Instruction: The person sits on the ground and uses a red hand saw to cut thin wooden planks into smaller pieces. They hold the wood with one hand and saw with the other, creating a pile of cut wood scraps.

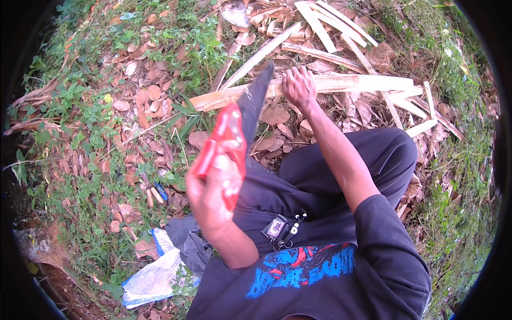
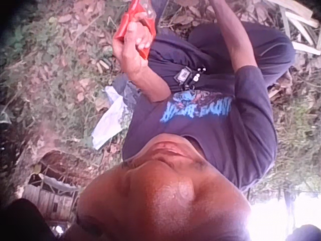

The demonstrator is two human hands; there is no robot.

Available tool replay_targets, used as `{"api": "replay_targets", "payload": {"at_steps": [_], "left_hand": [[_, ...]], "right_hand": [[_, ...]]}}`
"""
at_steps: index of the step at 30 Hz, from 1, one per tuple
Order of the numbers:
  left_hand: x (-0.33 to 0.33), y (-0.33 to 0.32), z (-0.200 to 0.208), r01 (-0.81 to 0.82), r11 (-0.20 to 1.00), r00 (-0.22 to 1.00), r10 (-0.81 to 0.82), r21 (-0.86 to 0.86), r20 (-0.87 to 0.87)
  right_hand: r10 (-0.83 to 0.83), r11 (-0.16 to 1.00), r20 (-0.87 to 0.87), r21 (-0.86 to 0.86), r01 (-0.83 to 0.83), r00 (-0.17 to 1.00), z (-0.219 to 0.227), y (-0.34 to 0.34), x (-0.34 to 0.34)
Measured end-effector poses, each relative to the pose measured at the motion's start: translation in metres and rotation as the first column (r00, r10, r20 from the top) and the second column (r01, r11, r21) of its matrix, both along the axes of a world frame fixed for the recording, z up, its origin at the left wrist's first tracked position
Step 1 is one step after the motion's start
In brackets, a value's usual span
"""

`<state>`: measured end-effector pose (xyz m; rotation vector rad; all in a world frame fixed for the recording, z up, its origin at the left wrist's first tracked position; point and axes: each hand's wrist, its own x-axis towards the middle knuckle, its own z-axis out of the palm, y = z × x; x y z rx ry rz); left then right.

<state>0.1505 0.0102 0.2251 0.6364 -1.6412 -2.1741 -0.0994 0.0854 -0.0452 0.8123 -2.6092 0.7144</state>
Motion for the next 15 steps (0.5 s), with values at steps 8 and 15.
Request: {"api": "replay_targets", "payload": {"at_steps": [8, 15], "left_hand": [[0.0, -0.014, 0.011, -0.171, 0.948, 0.85, 0.003, -0.27, -0.527], [0.006, 0.013, -0.057, -0.185, 0.982, 0.883, 0.155, -0.026, -0.443]], "right_hand": [[-0.004, 0.999, 0.075, 0.032, 0.002, 0.997, -0.005, -0.003, -0.017], [0.005, 0.999, 0.223, 0.05, -0.016, 0.975, 0.011, -0.011, -0.031]]}}
